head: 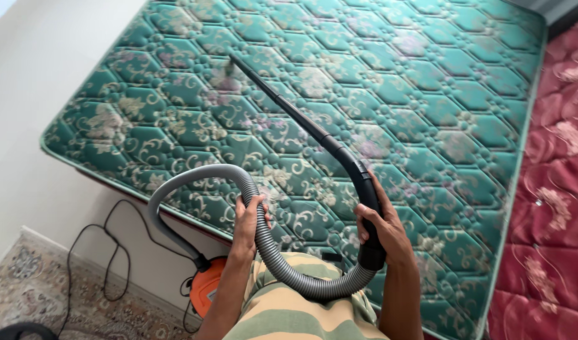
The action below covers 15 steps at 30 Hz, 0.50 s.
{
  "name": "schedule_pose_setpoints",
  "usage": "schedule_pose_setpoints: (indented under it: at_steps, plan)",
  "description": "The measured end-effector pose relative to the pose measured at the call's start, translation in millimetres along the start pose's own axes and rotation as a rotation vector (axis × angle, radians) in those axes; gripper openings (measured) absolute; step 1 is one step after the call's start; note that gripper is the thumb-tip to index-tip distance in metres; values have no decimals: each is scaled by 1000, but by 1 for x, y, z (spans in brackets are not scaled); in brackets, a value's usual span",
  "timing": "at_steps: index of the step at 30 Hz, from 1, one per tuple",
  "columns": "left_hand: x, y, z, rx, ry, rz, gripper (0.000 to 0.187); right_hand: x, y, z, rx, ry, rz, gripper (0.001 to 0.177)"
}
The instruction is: The person uses a vacuum cleaner with a long hose and nozzle attachment to clean the surface of a teal floral mattress. They systematically move the nozzle back and forth across the mattress, covering the entire surface area in a repetitive sweeping motion.
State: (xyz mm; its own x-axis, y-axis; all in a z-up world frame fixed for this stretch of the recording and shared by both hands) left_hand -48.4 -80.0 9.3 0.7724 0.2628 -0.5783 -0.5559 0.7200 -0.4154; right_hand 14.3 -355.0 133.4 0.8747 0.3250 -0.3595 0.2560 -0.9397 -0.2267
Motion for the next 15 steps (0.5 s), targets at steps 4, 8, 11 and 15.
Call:
schedule_pose_setpoints:
  at_steps: [4,8,11,15]
  plan:
    - [-9,-25,-26,1,51,-53,33,-31,36,6,99,55,36,79]
    - [-13,-55,-56,25,92,-118,34,-62,73,14,173,84,97,80]
    - [-14,-80,-85,60,149,-170,34,-90,103,19,150,112,171,79]
    - [-18,-112,-122,146,238,-226,34,-134,137,25,183,140,325,78]
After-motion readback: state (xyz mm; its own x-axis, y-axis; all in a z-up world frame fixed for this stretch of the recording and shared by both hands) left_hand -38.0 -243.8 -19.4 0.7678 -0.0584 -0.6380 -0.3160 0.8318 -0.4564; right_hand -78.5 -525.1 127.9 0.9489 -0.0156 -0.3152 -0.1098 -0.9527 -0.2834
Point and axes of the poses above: each hand's wrist, its own x-axis towards the middle knuckle, its own y-axis out of the back of the hand, z = x × y, the point moved 3 cm from there along x, towards the middle knuckle, and after that the axes turned 5 degrees about -z, right-handed, at the moved point
